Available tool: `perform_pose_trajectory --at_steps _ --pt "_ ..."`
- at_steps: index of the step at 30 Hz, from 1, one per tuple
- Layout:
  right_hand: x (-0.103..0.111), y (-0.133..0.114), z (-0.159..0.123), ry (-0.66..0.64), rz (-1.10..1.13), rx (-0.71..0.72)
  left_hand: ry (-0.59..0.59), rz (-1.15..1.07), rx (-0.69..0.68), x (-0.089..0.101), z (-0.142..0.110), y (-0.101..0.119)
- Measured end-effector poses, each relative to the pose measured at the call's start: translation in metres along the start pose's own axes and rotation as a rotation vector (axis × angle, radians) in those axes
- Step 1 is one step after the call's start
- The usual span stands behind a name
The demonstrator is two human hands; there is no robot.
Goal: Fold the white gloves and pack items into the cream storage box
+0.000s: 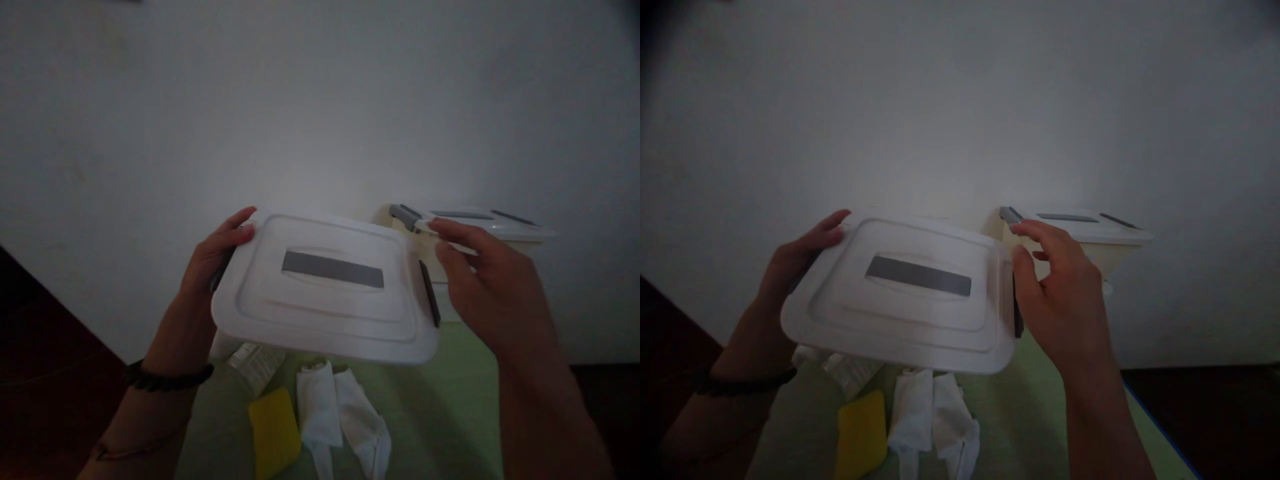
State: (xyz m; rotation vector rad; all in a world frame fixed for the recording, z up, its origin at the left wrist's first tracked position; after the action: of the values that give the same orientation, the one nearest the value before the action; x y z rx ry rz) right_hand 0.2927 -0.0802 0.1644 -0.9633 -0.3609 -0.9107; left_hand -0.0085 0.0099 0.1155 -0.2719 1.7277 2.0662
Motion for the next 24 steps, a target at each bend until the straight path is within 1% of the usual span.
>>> perform_pose_trajectory --at_steps 1,2,5,8,11,14,18,21,23,24 --pt "0.003 -0.013 -0.004 0.045 -0.042 0.081 0.007 0.033 0.001 -0.001 0.000 0.001" --pt "0.002 -0.024 -0.007 0.034 -0.057 0.131 0.013 0.068 0.001 -0.003 0.000 0.001" --pt "-0.016 -0.049 -0.013 -0.111 -0.052 0.251 0.022 0.139 0.002 -0.006 -0.001 0.003" --pt "-0.039 -0.061 -0.018 -0.268 -0.020 0.300 0.043 0.116 0.048 -0.007 -0.002 -0.001" --pt "-0.056 -0.063 -0.021 -0.378 -0.017 0.312 0.083 0.027 0.096 -0.006 -0.001 -0.007" --pt "-0.061 -0.061 -0.021 -0.416 -0.029 0.301 0.072 -0.042 0.096 -0.010 0.000 -0.009" --pt "-0.065 -0.055 -0.020 -0.462 -0.022 0.285 -0.036 -0.088 0.072 -0.022 0.000 -0.010" --pt "-0.069 -0.051 -0.017 -0.482 -0.002 0.255 -0.127 -0.142 0.070 -0.033 -0.001 -0.014" --pt "-0.070 -0.047 -0.015 -0.476 0.014 0.222 -0.149 -0.162 0.073 -0.038 0.000 -0.019" --pt "-0.070 -0.046 -0.014 -0.472 0.022 0.204 -0.142 -0.166 0.076 -0.038 0.002 -0.021"
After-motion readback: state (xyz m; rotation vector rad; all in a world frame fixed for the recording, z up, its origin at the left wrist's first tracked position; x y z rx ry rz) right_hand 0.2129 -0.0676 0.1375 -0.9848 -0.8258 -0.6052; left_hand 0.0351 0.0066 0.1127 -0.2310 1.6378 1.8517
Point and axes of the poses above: each hand's wrist, its own z-axis towards the middle knuckle, its own x-axis out of the back of the hand, y = z × x, the point moved 8 cm from there along z, towards the middle knuckle, and after that the axes turned 14 degrees about -y, right-handed, at the moved point
